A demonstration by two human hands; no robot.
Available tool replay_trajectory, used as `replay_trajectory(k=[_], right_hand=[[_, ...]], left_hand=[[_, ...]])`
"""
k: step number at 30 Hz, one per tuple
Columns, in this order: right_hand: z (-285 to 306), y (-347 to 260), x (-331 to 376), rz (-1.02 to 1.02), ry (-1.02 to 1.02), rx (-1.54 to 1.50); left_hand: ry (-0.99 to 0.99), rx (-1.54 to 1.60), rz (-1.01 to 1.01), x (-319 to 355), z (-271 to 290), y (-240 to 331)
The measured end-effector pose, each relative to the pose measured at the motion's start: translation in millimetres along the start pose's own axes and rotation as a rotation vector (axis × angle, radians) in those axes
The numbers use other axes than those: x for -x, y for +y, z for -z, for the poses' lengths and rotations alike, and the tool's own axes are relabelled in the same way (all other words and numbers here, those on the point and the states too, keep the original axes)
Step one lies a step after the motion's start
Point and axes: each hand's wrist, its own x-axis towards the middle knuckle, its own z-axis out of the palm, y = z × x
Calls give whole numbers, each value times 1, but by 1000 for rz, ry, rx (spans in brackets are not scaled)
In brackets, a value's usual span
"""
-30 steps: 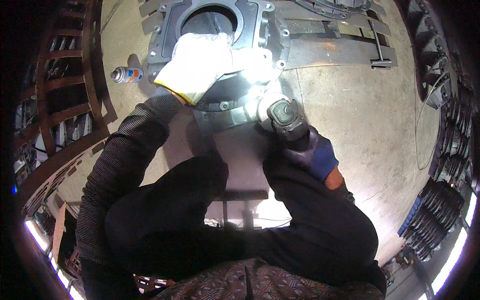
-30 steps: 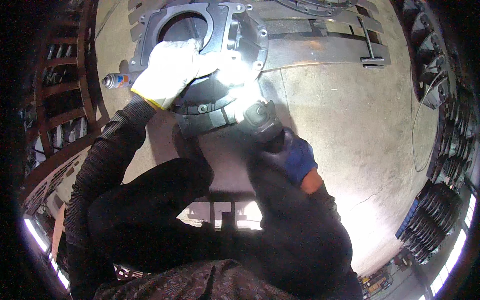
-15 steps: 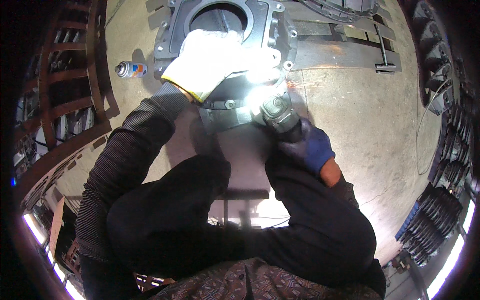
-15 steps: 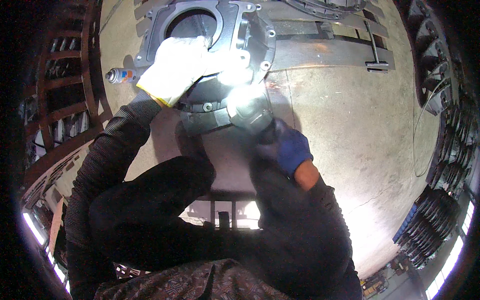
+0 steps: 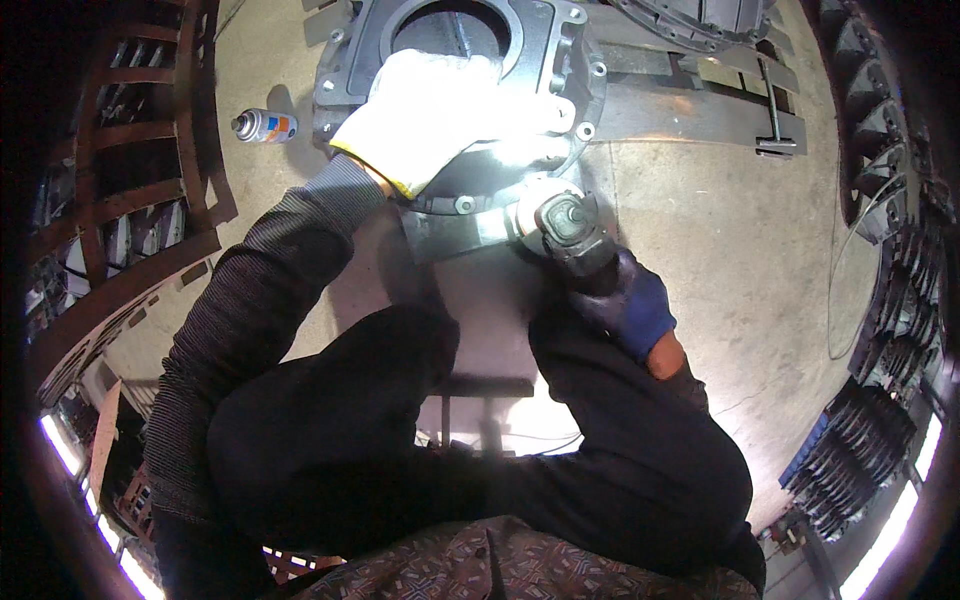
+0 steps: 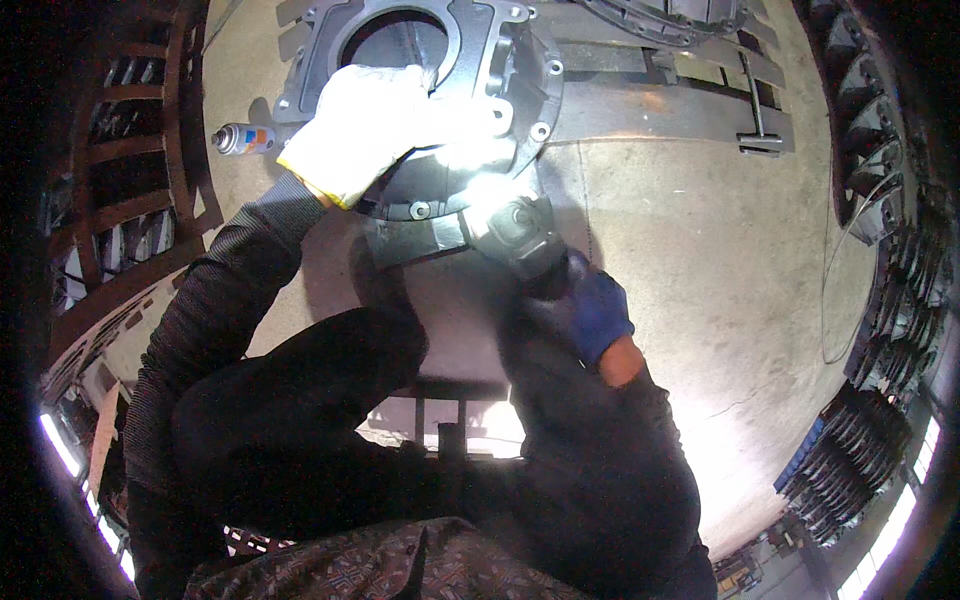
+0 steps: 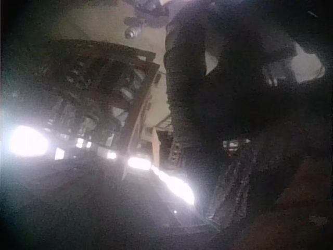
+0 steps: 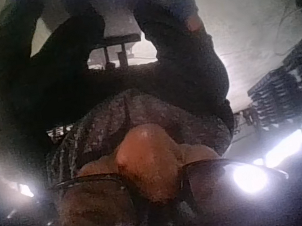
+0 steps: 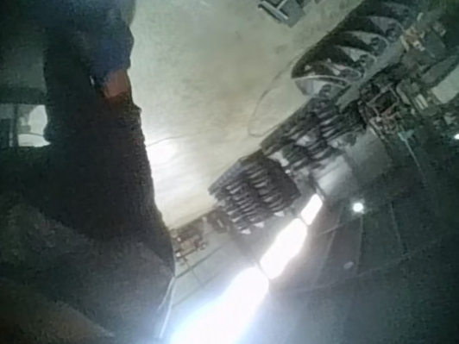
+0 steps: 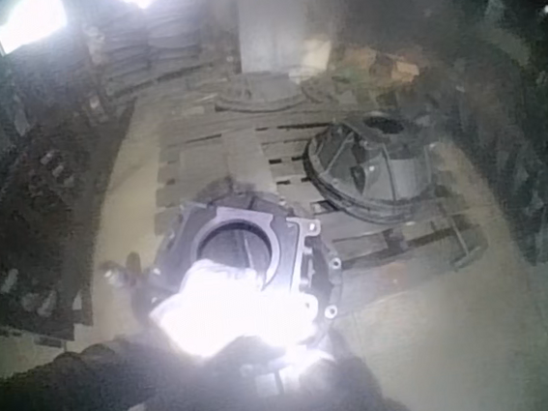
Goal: The person repeatedly picks up cast metal housings from a rack, places them on a workbench, and uses an angle grinder to smooth the edges and surfaces. After grinding, the person flips the part and continues grinding other areas before returning it to the rack and selecting another unit.
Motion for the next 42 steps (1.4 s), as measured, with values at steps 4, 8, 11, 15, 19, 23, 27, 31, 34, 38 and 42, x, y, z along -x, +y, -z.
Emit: replay_trajectory(k=[4,8,11,15,19,23,27,31,34,38,42], right_hand=[[-4,-1,-11,40,-4,25],[-7,1,-12,39,-16,32],[-7,5,-4,11,-6,90],[-4,9,5,18,34,42],[-4,8,-2,78,48,41],[-6,2,-12,23,-25,51],[0,1,-5,-16,-47,72],[9,7,14,-40,-23,-53],[10,11,19,-76,10,-3],[6,10,9,3,5,-34],[4,5,-2,41,-53,35]], left_hand=[[-25,-49,-1,-2,3,3],[-60,-90,-17,-2,2,2],[-8,-139,-51,-3,2,1],[-34,-122,-43,-3,6,3],[-126,-62,46,-3,7,5],[-74,-247,-101,-3,2,3],[-63,-234,-137,-3,0,0],[-101,-153,3,-4,0,0],[-118,-105,147,-9,-3,1],[-146,-120,201,-10,-3,2],[-110,-86,173,-8,-1,3]])
